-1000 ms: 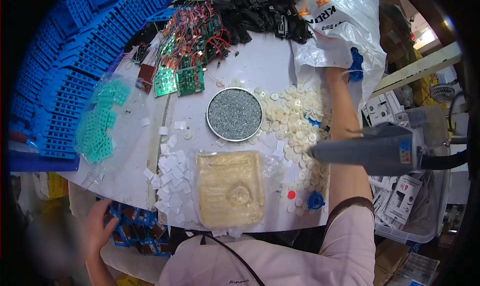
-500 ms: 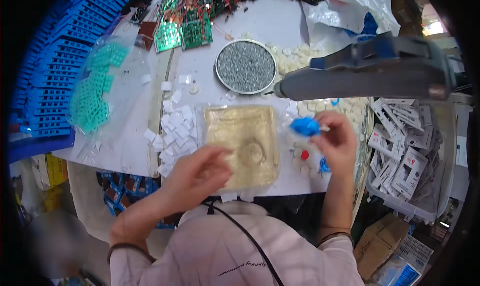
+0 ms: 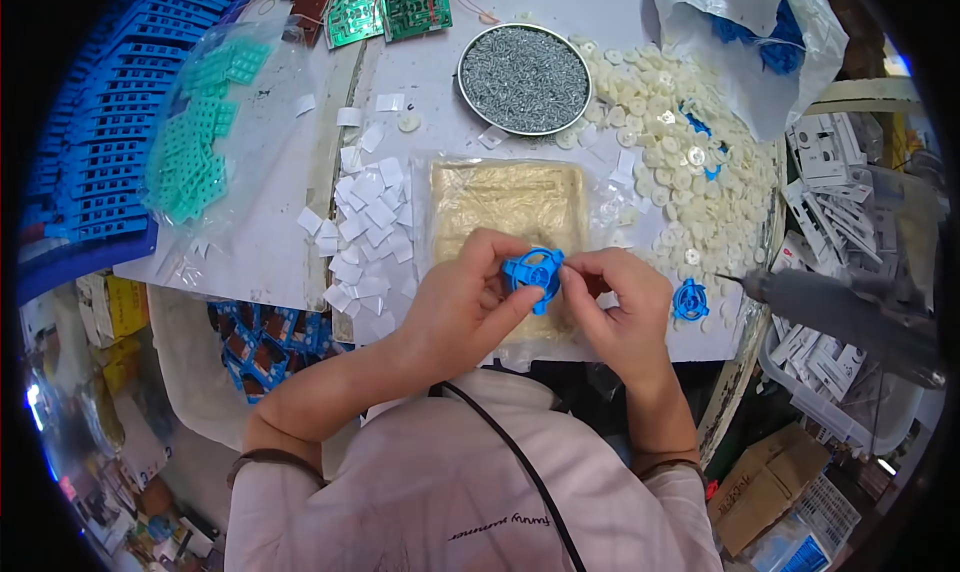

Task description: Assembling a blue electronic device by inserting a circuit board into a plastic frame and connecting wires.

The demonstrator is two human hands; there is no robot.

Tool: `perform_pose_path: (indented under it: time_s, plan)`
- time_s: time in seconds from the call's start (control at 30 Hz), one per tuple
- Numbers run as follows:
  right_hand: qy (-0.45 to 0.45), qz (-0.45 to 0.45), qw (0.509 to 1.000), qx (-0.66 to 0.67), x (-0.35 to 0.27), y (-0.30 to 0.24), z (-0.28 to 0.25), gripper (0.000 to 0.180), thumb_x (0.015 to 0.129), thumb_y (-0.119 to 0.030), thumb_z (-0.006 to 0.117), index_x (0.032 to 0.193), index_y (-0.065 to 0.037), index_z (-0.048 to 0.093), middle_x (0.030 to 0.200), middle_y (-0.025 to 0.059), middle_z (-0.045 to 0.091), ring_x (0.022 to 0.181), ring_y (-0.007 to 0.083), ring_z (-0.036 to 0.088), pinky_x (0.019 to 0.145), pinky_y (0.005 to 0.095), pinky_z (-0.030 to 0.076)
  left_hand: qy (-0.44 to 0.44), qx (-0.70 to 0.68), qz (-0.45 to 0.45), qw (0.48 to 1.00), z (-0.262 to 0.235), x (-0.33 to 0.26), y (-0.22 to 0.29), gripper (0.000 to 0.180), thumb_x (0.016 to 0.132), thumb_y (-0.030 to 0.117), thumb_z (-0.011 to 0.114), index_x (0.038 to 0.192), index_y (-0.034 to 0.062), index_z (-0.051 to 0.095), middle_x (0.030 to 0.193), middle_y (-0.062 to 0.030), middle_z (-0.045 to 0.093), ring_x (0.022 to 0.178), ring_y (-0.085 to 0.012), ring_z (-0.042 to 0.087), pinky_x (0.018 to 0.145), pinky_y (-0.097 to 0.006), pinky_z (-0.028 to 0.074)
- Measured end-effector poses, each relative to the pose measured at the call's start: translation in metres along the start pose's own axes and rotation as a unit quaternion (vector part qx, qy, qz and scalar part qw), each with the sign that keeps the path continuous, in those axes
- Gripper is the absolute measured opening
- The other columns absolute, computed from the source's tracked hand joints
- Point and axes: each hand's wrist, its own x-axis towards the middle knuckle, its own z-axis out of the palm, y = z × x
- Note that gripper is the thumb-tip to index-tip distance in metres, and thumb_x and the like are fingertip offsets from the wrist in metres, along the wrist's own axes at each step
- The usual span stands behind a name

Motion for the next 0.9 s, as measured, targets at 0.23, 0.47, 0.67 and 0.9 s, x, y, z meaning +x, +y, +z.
perform_pose_path:
  time_s: [0.23,0.47,0.67,0.9]
  plan:
    - [-0.045,-0.188,0.962,-0.191,0.024,0.022,0.015,0.020,0.072,-0.005,0.075,0.088,-0.007,0.063,0.080,0.0066,0.061,0.073,0.0264,0.060,0.059,0.0359,0.050,-0.075,0.418,0.106,0.899,-0.014,-0.012,0.006,0.037,0.086,0.015,0.073,0.120,0.0031,0.063,0.110,-0.0151,0.065,0.090,-0.0332,0.065,0.070,-0.039,0.051]
    - [-0.070,-0.218,0.948,-0.221,0.029,0.033,0.013,0.028,0.069,-0.007,0.076,0.094,-0.009,0.066,0.089,0.0048,0.064,0.080,0.0243,0.061,0.062,0.0341,0.052,-0.122,0.528,0.216,0.812,-0.016,-0.009,-0.007,0.052,0.083,0.034,0.074,0.126,0.0053,0.066,0.129,-0.0076,0.060,0.127,-0.0238,0.051,0.108,-0.053,0.037]
    - [-0.074,-0.168,0.963,-0.198,0.019,0.014,0.000,0.042,0.072,-0.010,0.080,0.112,-0.008,0.068,0.113,0.0124,0.065,0.098,0.0355,0.057,0.083,0.0420,0.051,-0.132,0.599,0.271,0.742,-0.031,-0.021,-0.015,0.056,0.083,0.031,0.066,0.134,0.0094,0.064,0.142,-0.0043,0.055,0.137,-0.0224,0.047,0.116,-0.053,0.029]
    - [-0.051,-0.121,0.975,-0.181,-0.001,0.026,0.016,0.046,0.074,-0.010,0.078,0.118,-0.007,0.065,0.124,0.0157,0.059,0.110,0.0413,0.049,0.095,0.0497,0.044,-0.162,0.593,0.335,0.714,-0.050,-0.004,-0.025,0.050,0.084,0.026,0.066,0.130,0.0066,0.065,0.139,-0.0076,0.056,0.136,-0.0255,0.046,0.113,-0.054,0.033]
